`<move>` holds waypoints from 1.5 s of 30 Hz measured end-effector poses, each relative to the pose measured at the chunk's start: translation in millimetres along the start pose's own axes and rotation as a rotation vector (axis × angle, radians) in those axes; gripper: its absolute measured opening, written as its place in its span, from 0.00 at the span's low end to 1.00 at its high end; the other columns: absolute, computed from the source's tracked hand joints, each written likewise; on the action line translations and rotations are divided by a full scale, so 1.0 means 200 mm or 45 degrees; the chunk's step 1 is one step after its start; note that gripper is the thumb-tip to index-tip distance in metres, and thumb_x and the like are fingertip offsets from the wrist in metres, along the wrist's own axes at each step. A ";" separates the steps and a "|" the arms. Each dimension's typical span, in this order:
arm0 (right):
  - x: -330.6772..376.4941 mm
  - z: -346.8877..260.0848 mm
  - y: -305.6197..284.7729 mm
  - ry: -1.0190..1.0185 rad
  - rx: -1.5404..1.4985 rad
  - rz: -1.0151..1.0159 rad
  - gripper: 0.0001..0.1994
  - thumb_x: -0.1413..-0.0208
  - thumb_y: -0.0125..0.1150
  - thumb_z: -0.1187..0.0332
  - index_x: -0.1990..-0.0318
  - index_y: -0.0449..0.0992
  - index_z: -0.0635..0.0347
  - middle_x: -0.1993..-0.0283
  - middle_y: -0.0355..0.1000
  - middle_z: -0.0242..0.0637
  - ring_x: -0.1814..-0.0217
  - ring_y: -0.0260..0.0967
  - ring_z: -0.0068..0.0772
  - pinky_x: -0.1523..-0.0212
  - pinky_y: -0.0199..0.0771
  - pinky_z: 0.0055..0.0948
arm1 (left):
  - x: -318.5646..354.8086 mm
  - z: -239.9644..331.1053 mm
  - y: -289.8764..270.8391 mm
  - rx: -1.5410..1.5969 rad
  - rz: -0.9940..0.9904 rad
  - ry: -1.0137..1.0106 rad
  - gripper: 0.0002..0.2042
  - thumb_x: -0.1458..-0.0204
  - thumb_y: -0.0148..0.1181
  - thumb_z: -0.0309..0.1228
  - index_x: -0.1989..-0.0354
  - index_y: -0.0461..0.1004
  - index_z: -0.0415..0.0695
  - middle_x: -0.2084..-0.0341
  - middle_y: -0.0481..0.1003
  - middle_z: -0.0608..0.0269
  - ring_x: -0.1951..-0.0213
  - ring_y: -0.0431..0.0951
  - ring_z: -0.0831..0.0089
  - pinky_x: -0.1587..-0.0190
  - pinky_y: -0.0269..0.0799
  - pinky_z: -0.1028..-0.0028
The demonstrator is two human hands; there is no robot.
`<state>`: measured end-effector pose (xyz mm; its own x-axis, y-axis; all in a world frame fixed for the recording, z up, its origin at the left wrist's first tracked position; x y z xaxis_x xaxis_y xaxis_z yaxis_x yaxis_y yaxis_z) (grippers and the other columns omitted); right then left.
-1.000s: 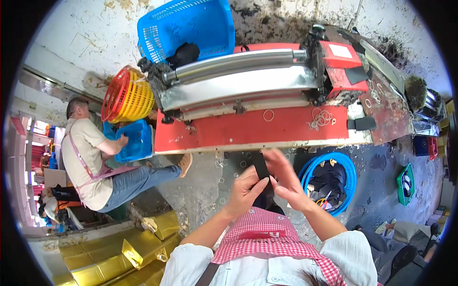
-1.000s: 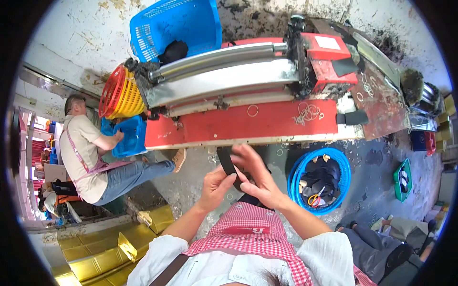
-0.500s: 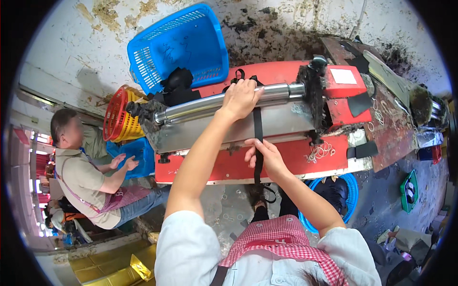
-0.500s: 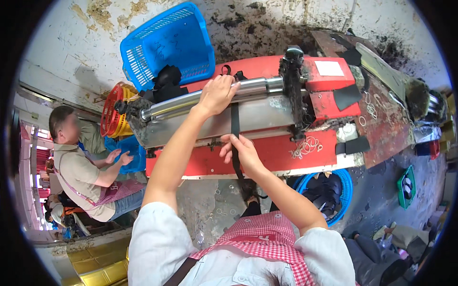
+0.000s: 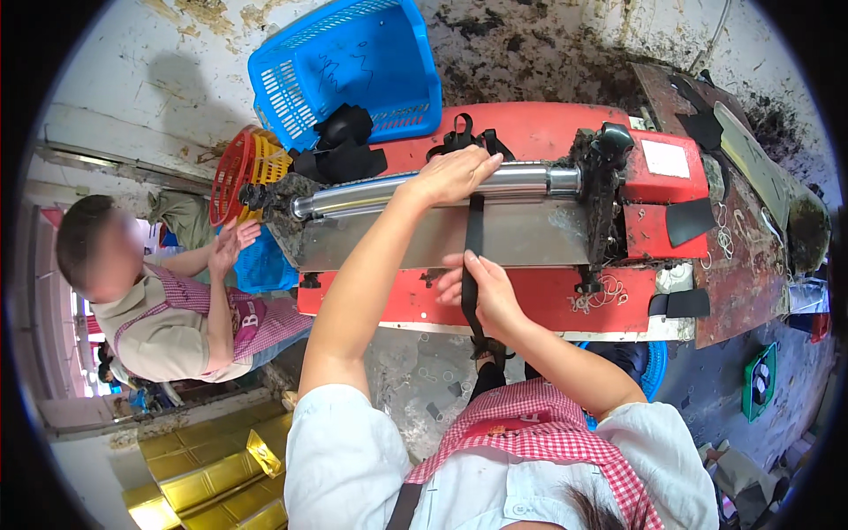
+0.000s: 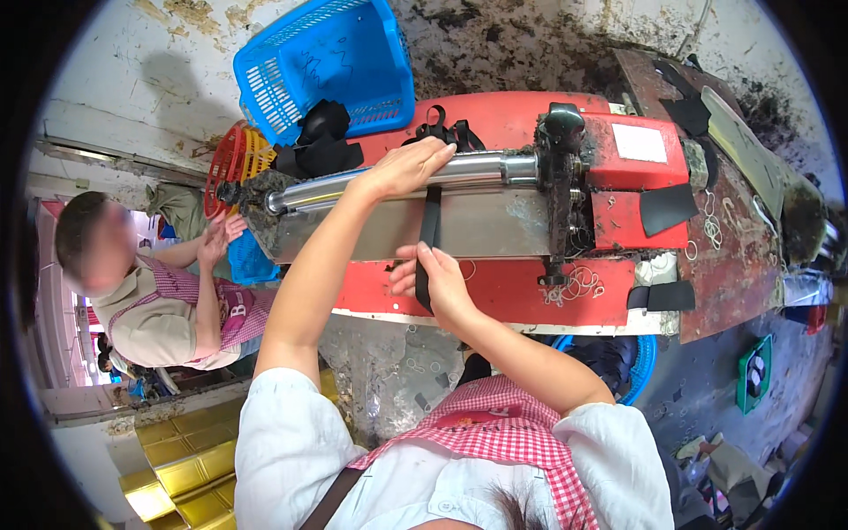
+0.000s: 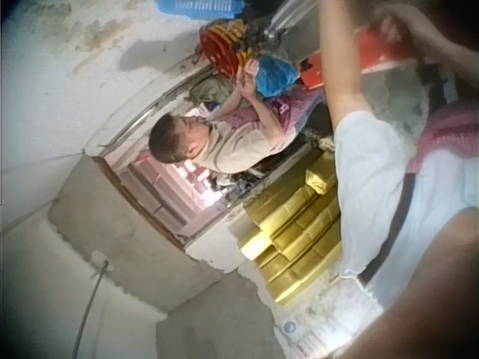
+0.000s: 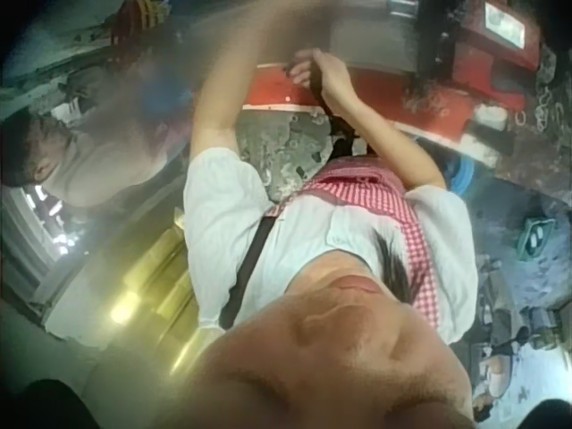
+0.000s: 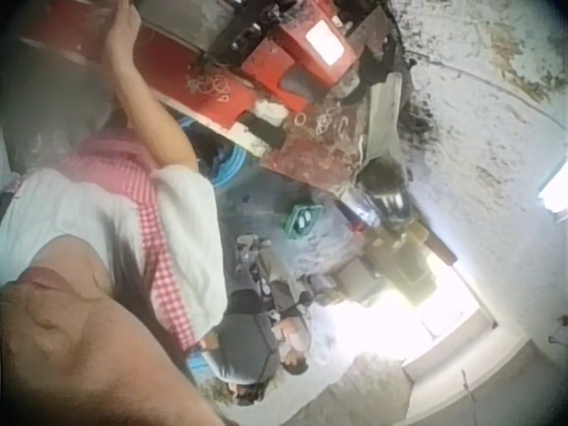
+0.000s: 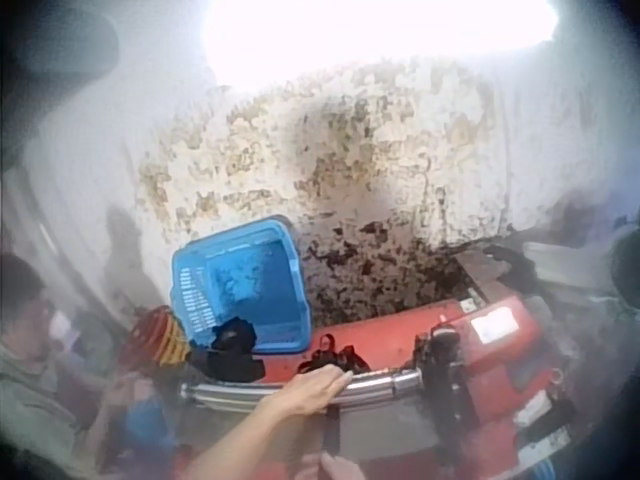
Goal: The person cuts fabric strips using scissors, feeds the straps and shoe pieces through a roller machine alongside a coworker, and handles the processed shoe components.
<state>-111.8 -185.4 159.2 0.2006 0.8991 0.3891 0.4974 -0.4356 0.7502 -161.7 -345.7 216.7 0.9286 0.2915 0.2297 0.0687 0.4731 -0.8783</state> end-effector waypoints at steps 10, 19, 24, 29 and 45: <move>0.26 0.31 -0.09 0.015 0.291 -0.171 0.17 0.38 0.33 0.59 0.59 0.65 0.65 0.71 0.70 0.39 0.74 0.67 0.24 0.68 0.67 0.23 | -0.03 -0.08 -0.06 -0.128 0.589 0.113 0.18 0.43 0.37 0.41 0.49 0.65 0.50 0.45 0.57 0.54 0.42 0.56 0.61 0.44 0.52 0.61; 0.34 0.40 -0.10 -0.066 0.283 -0.221 0.16 0.38 0.33 0.60 0.62 0.64 0.65 0.71 0.69 0.38 0.73 0.67 0.24 0.68 0.66 0.22 | 0.07 -0.10 0.04 -0.258 0.124 0.037 0.22 0.42 0.26 0.45 0.50 0.68 0.55 0.39 0.51 0.63 0.37 0.44 0.64 0.39 0.36 0.54; 0.40 0.49 -0.14 -0.059 0.183 -0.230 0.16 0.38 0.35 0.60 0.61 0.64 0.64 0.71 0.70 0.38 0.73 0.67 0.24 0.68 0.67 0.22 | 0.00 -0.11 0.06 -0.582 0.149 0.217 0.17 0.47 0.37 0.33 0.51 0.68 0.53 0.42 0.55 0.57 0.42 0.56 0.61 0.45 0.53 0.52; 0.47 0.61 -0.08 -0.133 0.006 -0.186 0.16 0.39 0.35 0.60 0.63 0.65 0.65 0.73 0.70 0.38 0.74 0.67 0.24 0.71 0.68 0.22 | 0.03 -0.12 -0.03 -0.254 0.149 0.244 0.17 0.46 0.34 0.32 0.51 0.66 0.45 0.44 0.58 0.54 0.42 0.56 0.59 0.44 0.54 0.65; 0.66 0.77 -0.03 -0.267 0.231 -0.140 0.16 0.39 0.36 0.60 0.65 0.66 0.63 0.74 0.70 0.35 0.75 0.67 0.21 0.71 0.67 0.20 | -0.06 -0.18 -0.01 -0.419 0.127 0.105 0.24 0.43 0.23 0.42 0.43 0.58 0.46 0.41 0.54 0.61 0.37 0.47 0.65 0.40 0.43 0.58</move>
<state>42.4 -56.9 123.2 0.2978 0.9380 0.1773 0.6646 -0.3370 0.6669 -160.2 -380.3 200.3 0.9620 0.2483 0.1134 0.0778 0.1487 -0.9858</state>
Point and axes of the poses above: each hand's wrist, its own x-axis away from the middle knuckle, its own y-axis out of the palm, z = x × y, the point moved 3 cm from there along -x, towards the middle knuckle
